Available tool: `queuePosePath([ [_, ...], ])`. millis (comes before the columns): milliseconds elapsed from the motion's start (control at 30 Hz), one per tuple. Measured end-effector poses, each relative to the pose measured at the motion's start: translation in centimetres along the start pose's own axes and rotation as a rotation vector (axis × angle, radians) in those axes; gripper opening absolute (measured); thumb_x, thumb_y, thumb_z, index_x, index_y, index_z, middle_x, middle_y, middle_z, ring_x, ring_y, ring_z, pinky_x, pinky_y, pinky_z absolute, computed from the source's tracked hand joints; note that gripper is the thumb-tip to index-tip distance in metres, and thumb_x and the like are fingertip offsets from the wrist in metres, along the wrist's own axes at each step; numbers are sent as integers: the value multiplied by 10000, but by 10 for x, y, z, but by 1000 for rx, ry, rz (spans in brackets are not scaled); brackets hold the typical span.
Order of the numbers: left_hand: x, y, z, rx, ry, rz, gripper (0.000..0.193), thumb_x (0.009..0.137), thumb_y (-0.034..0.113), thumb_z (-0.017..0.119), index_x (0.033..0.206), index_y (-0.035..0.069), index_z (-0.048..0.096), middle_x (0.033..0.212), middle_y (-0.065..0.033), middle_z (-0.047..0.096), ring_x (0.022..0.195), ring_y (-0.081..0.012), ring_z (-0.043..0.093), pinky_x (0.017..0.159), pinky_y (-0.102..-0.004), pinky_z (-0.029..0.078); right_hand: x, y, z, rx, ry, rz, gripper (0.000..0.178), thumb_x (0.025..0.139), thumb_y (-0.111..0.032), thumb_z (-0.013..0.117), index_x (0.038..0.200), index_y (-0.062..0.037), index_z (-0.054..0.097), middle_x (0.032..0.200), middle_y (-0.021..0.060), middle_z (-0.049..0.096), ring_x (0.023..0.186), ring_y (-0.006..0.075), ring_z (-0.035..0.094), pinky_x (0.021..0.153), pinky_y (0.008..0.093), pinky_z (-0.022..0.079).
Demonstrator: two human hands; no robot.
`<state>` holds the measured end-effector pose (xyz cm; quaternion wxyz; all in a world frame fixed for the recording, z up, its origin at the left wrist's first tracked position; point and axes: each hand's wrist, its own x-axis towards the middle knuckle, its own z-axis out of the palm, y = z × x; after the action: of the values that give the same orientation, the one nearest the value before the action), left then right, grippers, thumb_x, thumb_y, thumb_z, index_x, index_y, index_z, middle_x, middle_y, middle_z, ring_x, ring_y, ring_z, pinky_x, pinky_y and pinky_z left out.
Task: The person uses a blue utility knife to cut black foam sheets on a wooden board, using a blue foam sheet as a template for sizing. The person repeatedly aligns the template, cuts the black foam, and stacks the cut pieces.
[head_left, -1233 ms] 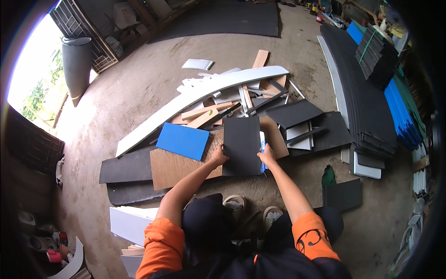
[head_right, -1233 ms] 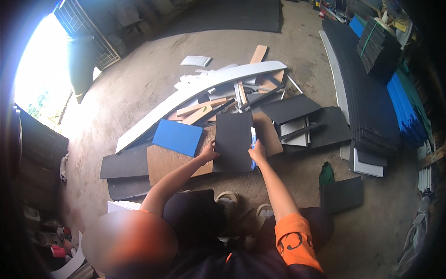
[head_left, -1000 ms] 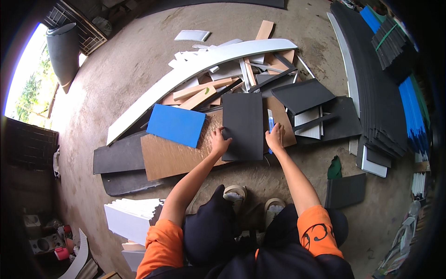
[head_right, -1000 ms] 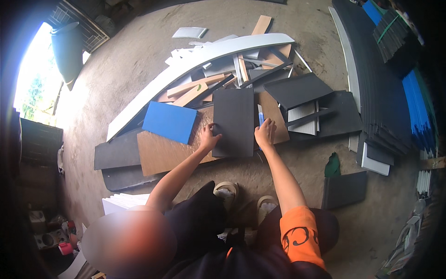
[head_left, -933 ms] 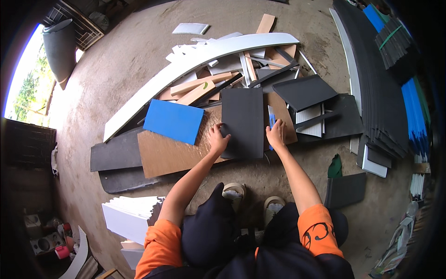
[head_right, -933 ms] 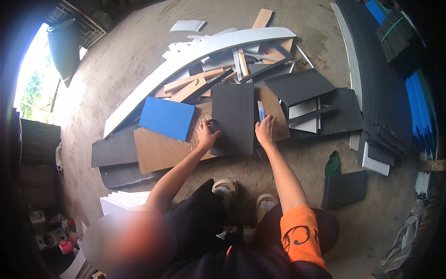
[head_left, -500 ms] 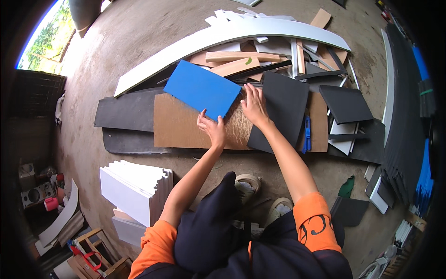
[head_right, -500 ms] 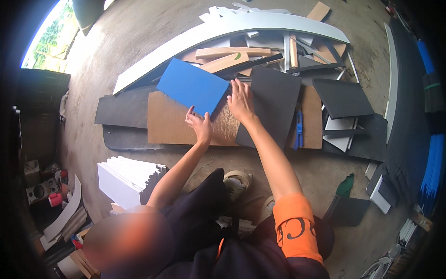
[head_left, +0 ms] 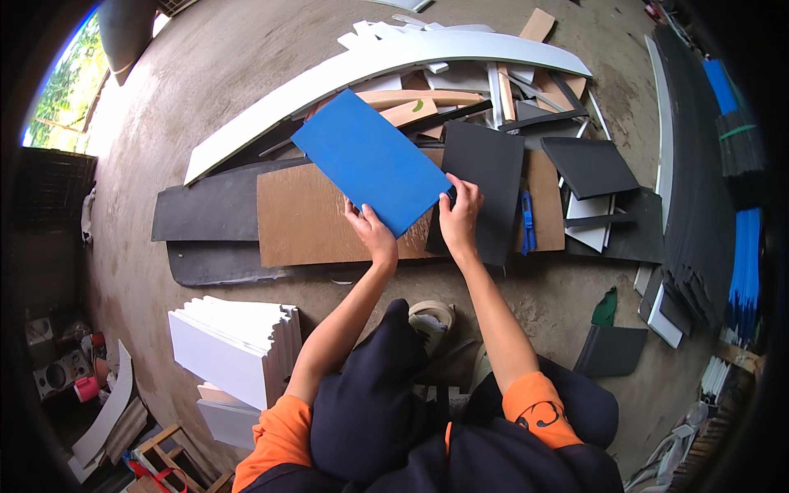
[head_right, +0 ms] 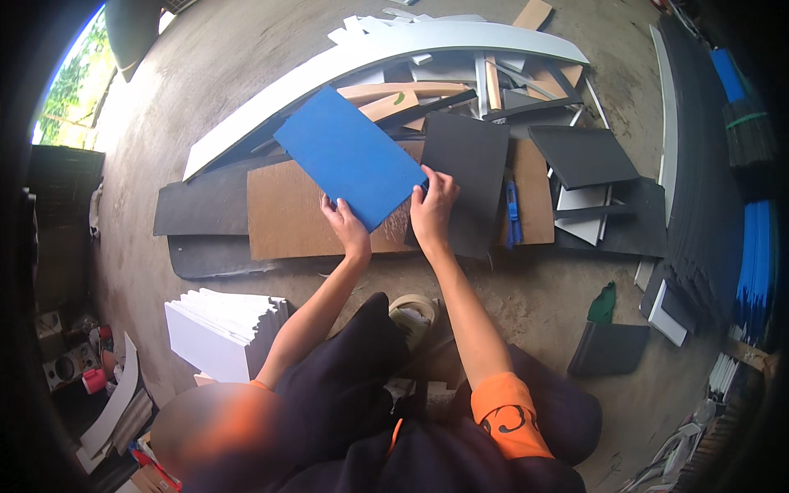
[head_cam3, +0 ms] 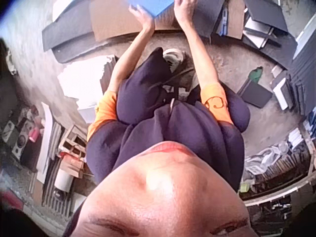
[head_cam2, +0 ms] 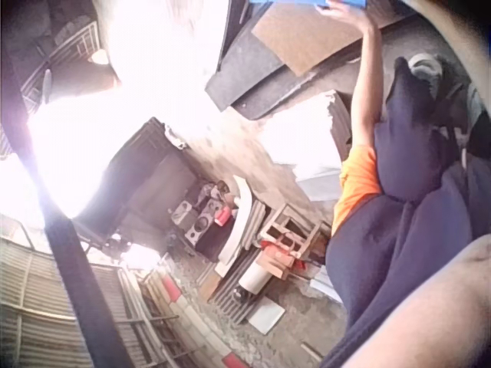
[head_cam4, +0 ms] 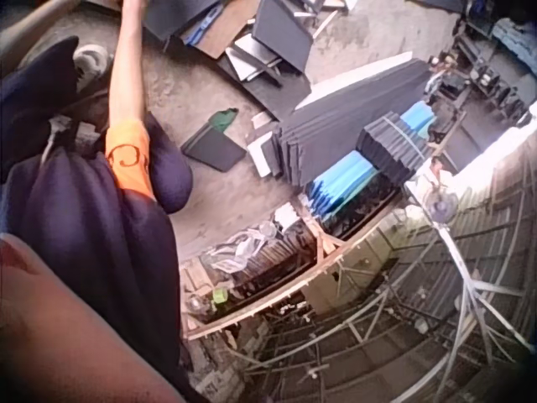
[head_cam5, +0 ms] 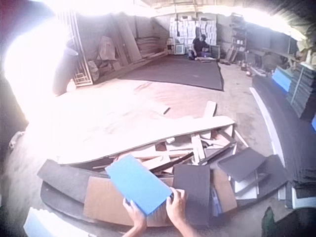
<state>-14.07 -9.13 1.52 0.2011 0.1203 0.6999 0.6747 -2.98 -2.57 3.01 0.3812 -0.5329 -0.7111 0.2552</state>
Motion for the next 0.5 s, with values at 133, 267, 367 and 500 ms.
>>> queuePosePath([
  [133, -21, 1, 5, 56, -256, 106, 378, 922, 134, 366, 1266, -11, 306, 1188, -187, 450, 1087, -246, 457, 920, -339, 352, -26, 29, -39, 22, 63, 176, 271, 767, -30, 538, 1036, -60, 530, 931, 107, 534, 931, 285, 443, 847, 404, 342],
  [267, -17, -1, 28, 209, -551, 129, 354, 916, 126, 390, 1245, -2, 382, 1171, -180, 500, 1046, -236, 505, 895, -333, 385, -41, 65, -58, -60, 146, 234, 214, 779, -39, 530, 992, -44, 544, 950, 113, 538, 928, 279, 457, 836, 395, 358],
  [367, -13, -20, 35, 305, -603, 163, 343, 916, 139, 388, 1237, 22, 414, 1166, -183, 512, 1081, -235, 492, 909, -320, 375, -47, 79, -65, -104, 148, 234, 216, 781, -31, 540, 996, -39, 549, 962, 116, 520, 887, 240, 477, 812, 366, 390],
  [500, -18, -27, 40, 378, -646, 106, 349, 901, 112, 401, 1219, -29, 415, 1186, -212, 478, 1091, -290, 477, 921, -341, 370, -47, 87, -74, -72, 131, 319, 338, 739, 18, 580, 1062, -41, 497, 1051, 152, 448, 1003, 300, 447, 853, 388, 383],
])
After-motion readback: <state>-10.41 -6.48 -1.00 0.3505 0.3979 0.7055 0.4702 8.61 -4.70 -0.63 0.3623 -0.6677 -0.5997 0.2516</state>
